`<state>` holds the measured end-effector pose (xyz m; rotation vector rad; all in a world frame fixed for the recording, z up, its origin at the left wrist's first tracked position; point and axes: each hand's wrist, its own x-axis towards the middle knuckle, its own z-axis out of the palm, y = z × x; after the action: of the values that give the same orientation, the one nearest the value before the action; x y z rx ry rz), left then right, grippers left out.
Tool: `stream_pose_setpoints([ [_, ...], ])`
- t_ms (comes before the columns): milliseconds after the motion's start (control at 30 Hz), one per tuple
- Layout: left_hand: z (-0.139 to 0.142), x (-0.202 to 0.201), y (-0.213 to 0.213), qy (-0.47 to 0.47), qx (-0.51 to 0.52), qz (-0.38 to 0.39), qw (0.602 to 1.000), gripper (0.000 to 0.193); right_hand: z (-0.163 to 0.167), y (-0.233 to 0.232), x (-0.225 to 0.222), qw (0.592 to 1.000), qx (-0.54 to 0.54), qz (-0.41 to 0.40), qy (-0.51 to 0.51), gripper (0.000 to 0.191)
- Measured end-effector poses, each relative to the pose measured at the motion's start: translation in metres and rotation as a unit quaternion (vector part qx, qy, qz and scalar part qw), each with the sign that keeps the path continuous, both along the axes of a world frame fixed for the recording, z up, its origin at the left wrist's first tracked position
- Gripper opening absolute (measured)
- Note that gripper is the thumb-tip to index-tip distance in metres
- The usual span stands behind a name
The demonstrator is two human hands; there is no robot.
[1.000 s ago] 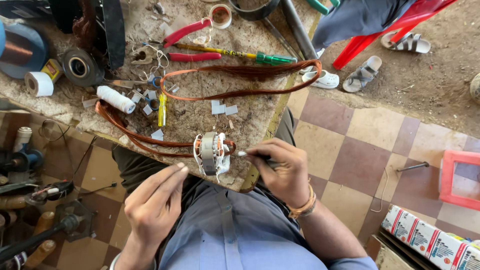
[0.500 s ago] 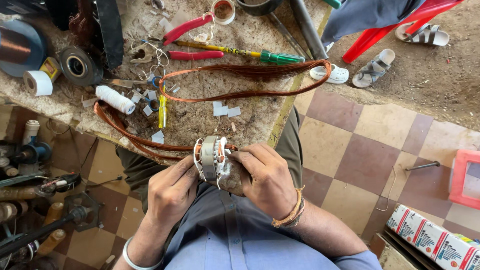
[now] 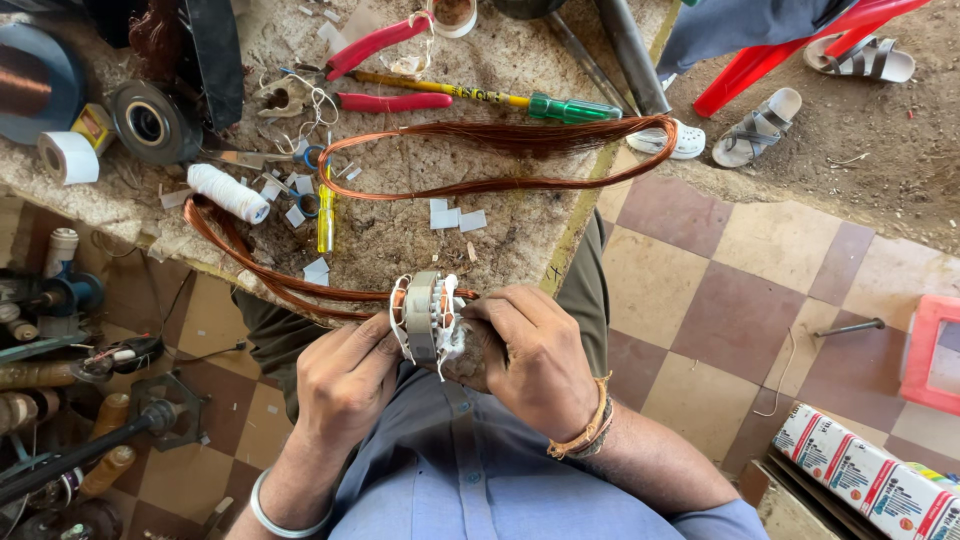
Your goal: The person winds copper wire around a motor stator, using pliers to strip and align the wire ends. They insert the wire into the stator slots and secure it with white tape, repeating the process for multiple slots.
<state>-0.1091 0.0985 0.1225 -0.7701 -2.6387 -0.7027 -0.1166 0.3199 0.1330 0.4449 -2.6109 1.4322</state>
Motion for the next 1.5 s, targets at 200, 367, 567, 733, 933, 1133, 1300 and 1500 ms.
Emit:
stream_pose_setpoints([
  [200, 0.0, 0.001, 0.001, 0.0, -0.005, 0.007, 1.0, 0.021, 0.001, -0.001, -0.001, 1.0, 0.005, 0.001, -0.005, 0.025],
  [367, 0.0, 0.001, 0.003, -0.004, 0.005, 0.011, 1.0, 0.022, 0.0, 0.0, -0.001, 1.0, 0.005, 0.018, -0.01, 0.026],
  [567, 0.001, 0.0, 0.004, -0.011, 0.005, 0.013, 1.0, 0.024, 0.0, 0.002, -0.003, 1.0, 0.008, 0.013, -0.014, 0.026],
  [733, -0.003, 0.0, 0.0, -0.012, 0.01, 0.004, 1.0, 0.025, 0.0, -0.001, -0.004, 1.0, 0.009, 0.01, -0.017, 0.025],
  [933, -0.016, -0.002, -0.007, -0.069, 0.065, -0.004, 0.995, 0.031, 0.001, 0.0, -0.005, 1.0, 0.021, 0.015, -0.002, 0.028],
  [1133, -0.012, -0.004, -0.009, -0.112, 0.056, -0.01, 0.992, 0.041, 0.004, 0.002, -0.005, 0.999, 0.052, 0.008, 0.003, 0.026],
  [1300, -0.008, -0.007, -0.009, -0.119, 0.022, -0.012, 0.993, 0.041, 0.003, 0.002, -0.004, 0.998, 0.057, 0.009, 0.004, 0.024],
  [1500, -0.011, -0.005, -0.012, -0.08, 0.029, -0.019, 0.996, 0.035, -0.001, 0.0, 0.0, 0.999, 0.041, -0.017, -0.023, 0.022],
])
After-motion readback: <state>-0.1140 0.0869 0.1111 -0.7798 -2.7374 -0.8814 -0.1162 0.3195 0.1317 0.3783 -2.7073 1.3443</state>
